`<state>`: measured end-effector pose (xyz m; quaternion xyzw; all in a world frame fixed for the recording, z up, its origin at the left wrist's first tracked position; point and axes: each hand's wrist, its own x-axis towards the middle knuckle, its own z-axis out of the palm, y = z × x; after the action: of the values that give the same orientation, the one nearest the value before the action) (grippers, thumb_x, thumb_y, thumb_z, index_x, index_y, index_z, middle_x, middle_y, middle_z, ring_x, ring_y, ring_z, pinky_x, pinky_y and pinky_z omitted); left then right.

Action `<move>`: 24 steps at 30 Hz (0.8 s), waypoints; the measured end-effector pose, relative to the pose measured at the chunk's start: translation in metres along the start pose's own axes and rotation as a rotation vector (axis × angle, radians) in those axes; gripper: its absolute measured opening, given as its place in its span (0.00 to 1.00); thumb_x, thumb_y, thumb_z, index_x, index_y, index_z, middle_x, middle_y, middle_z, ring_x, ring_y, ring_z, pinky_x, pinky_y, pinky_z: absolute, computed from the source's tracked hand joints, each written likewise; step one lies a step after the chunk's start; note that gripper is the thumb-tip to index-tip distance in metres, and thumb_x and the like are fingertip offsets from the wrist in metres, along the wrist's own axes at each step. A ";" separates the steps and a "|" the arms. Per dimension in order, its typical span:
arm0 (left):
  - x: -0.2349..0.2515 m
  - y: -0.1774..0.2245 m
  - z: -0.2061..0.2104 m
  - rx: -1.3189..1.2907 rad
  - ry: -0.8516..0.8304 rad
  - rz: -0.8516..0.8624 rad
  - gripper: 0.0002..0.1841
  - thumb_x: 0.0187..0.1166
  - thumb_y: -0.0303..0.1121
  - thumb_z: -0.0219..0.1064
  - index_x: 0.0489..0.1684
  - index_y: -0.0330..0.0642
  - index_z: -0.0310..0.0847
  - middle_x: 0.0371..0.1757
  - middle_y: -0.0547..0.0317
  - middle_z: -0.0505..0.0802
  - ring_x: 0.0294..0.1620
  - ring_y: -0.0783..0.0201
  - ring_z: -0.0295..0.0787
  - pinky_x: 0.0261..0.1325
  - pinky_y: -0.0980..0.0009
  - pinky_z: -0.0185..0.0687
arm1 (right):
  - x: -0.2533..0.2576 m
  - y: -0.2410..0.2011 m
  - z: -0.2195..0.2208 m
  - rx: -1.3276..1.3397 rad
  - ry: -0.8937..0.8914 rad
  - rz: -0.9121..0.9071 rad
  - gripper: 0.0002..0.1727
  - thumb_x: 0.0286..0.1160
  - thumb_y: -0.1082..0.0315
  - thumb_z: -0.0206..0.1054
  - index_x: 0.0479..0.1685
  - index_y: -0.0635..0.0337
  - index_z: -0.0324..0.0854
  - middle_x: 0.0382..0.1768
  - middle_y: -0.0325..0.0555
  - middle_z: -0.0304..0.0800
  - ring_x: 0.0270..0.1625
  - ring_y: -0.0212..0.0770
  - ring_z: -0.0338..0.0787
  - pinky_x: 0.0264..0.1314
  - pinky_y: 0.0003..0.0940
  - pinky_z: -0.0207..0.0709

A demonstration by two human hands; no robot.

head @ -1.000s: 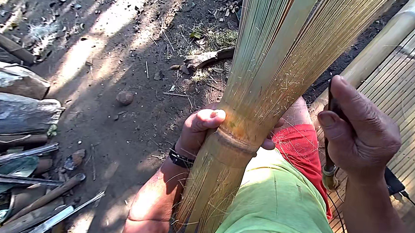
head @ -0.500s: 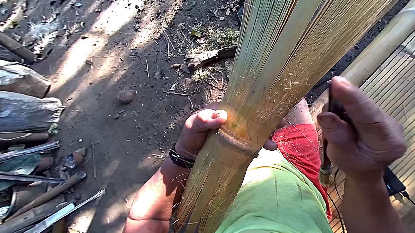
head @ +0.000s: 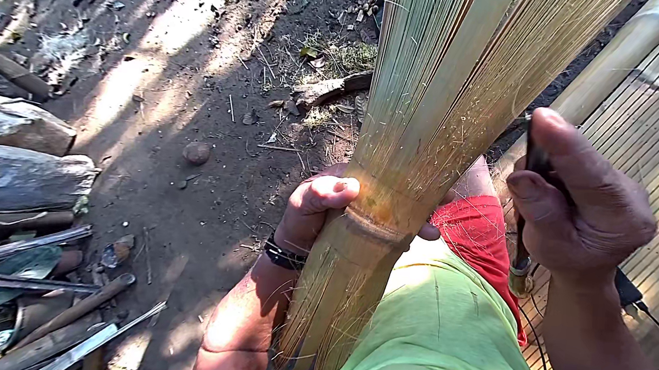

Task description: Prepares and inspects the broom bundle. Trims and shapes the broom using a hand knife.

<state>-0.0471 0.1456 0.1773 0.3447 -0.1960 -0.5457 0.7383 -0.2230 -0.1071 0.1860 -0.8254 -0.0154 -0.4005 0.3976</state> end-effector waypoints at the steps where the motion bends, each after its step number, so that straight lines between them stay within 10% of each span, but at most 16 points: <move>1: -0.001 0.000 -0.001 -0.002 -0.004 0.001 0.19 0.82 0.43 0.63 0.63 0.42 0.80 0.53 0.44 0.92 0.47 0.53 0.95 0.44 0.59 0.94 | 0.000 -0.001 -0.001 -0.007 0.002 0.001 0.26 0.87 0.62 0.63 0.84 0.47 0.74 0.46 0.37 0.84 0.37 0.24 0.83 0.36 0.21 0.81; 4: 0.003 0.000 0.000 -0.026 -0.016 0.002 0.17 0.81 0.42 0.65 0.61 0.41 0.83 0.53 0.44 0.93 0.49 0.52 0.95 0.47 0.57 0.94 | -0.001 -0.005 0.004 0.022 -0.072 0.011 0.30 0.86 0.60 0.65 0.88 0.48 0.68 0.47 0.38 0.84 0.36 0.25 0.83 0.33 0.22 0.82; 9: 0.003 0.005 0.014 0.102 -0.046 0.148 0.09 0.85 0.32 0.62 0.51 0.49 0.89 0.42 0.68 0.96 0.43 0.79 0.93 0.46 0.82 0.90 | 0.000 -0.007 0.013 -0.016 -0.155 -0.033 0.34 0.84 0.61 0.66 0.90 0.47 0.65 0.41 0.38 0.85 0.36 0.29 0.80 0.40 0.27 0.76; 13: 0.001 0.008 0.020 0.149 -0.005 0.121 0.08 0.85 0.34 0.63 0.51 0.50 0.89 0.41 0.69 0.95 0.41 0.79 0.93 0.45 0.80 0.91 | 0.004 -0.006 0.016 -0.021 -0.103 -0.032 0.27 0.83 0.65 0.68 0.82 0.48 0.77 0.46 0.43 0.88 0.43 0.31 0.84 0.45 0.27 0.79; 18: -0.002 0.006 0.009 0.048 0.046 0.007 0.15 0.81 0.41 0.65 0.56 0.42 0.84 0.49 0.46 0.94 0.47 0.55 0.95 0.46 0.57 0.94 | 0.004 -0.001 0.002 -0.015 -0.007 0.011 0.25 0.85 0.65 0.65 0.81 0.53 0.77 0.49 0.39 0.86 0.39 0.25 0.85 0.38 0.22 0.84; 24: 0.001 0.007 0.019 0.137 -0.010 0.097 0.09 0.84 0.34 0.63 0.53 0.50 0.88 0.42 0.67 0.96 0.41 0.78 0.94 0.45 0.80 0.91 | 0.006 -0.006 0.012 -0.022 -0.132 0.022 0.33 0.83 0.62 0.67 0.89 0.50 0.67 0.51 0.40 0.86 0.43 0.28 0.84 0.43 0.24 0.81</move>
<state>-0.0549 0.1399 0.1956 0.3817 -0.2527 -0.4964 0.7376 -0.2135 -0.0966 0.1893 -0.8543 -0.0280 -0.3409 0.3913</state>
